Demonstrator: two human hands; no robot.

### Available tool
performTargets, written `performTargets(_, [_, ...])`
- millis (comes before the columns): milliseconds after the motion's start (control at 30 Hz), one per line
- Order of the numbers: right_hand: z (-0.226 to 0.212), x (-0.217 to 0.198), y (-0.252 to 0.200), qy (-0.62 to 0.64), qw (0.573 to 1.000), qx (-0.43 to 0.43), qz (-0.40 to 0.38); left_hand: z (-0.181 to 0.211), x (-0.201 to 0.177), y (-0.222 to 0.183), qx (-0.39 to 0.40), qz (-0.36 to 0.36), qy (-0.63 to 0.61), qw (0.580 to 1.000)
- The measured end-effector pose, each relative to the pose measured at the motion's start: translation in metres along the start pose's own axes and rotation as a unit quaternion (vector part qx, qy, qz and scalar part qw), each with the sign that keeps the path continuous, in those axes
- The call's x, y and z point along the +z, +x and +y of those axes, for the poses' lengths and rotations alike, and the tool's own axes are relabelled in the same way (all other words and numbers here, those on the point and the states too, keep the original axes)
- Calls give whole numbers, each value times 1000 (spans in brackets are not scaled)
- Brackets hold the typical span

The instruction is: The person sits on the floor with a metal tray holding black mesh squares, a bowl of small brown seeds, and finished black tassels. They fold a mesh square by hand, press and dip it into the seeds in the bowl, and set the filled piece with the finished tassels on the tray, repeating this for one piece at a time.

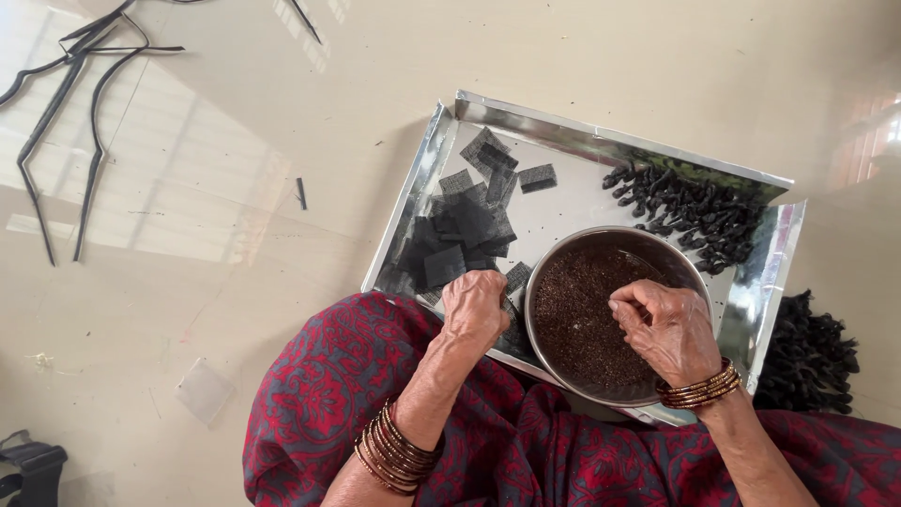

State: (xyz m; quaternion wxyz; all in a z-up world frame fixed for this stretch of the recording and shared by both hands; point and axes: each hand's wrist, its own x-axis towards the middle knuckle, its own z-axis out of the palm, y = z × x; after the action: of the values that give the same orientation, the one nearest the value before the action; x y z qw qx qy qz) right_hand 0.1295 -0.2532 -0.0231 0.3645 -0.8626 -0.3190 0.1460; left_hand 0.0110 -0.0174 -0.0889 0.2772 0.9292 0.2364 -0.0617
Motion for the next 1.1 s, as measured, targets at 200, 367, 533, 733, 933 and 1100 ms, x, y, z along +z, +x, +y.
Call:
performTargets(200, [2,-1,1,-15,1000,0,-2,-2,-21,4,-18,-46,51,997])
performTargets(367, [10,-1,4,89,989,113,-45,-13,-63,0,-98,-30,-311,945])
performTargets(533, [36,29,1,-142,989,37,-34,9,-89,-3,-122,-70,-514,846])
performTargets(733, [18,35,-2,-249,953,15,-170,9,-87,-6,-98,-105,-584,799])
performTargets(933, [16,41,-3,-199,969,-46,-141,13,-88,-3,-86,-91,-565,815])
performTargets(1100, [16,46,-6,-191,969,-91,-126,14,-85,-4,-75,-107,-559,819])
